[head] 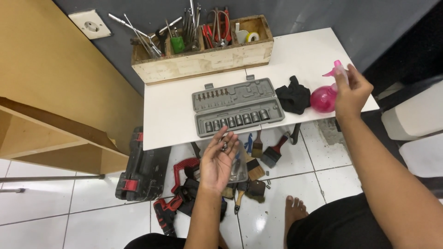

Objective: The person cleans metal socket bits by wiping them with a black cloth. They spray the bits with a pink spray bottle and then wipe them again before placing them back into a grey socket set case on a white table.

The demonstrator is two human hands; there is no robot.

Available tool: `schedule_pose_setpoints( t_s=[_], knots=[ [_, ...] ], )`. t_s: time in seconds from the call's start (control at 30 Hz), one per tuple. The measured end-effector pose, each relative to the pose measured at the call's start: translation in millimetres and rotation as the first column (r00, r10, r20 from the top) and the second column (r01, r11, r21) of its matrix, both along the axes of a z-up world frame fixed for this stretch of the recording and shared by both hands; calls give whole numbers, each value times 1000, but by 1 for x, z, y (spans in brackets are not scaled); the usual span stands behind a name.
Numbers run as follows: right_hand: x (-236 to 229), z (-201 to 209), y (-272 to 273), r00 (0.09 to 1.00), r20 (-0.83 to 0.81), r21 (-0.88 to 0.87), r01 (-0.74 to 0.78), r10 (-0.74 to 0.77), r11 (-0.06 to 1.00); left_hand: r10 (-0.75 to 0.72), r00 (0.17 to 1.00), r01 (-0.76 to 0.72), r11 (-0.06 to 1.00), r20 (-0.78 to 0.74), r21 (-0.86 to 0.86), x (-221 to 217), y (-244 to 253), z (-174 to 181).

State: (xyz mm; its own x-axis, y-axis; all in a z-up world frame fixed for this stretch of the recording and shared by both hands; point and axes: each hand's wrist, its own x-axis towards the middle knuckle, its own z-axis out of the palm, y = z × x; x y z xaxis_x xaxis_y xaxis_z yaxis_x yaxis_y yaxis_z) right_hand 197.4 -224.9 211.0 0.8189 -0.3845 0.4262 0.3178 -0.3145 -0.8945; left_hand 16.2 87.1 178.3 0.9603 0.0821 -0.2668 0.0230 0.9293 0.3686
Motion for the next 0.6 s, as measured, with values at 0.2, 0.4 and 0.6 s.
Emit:
schedule_pose_setpoints(
  t_s=[0.2,0.4,0.6],
  knots=[
    [-19,40,31,862,474,-416,400,-181,817,-5,999,5,1000,-37,20,-3,-2,12],
    [-12,-12,48,954,-192,-881,-271,230,387,-63,997,65,997,54,-31,-1,-6,-6],
    [26,-99,18,951,-304,-938,-310,60,158,-83,993,83,997,83,1,-4,-8,6]
  ],
)
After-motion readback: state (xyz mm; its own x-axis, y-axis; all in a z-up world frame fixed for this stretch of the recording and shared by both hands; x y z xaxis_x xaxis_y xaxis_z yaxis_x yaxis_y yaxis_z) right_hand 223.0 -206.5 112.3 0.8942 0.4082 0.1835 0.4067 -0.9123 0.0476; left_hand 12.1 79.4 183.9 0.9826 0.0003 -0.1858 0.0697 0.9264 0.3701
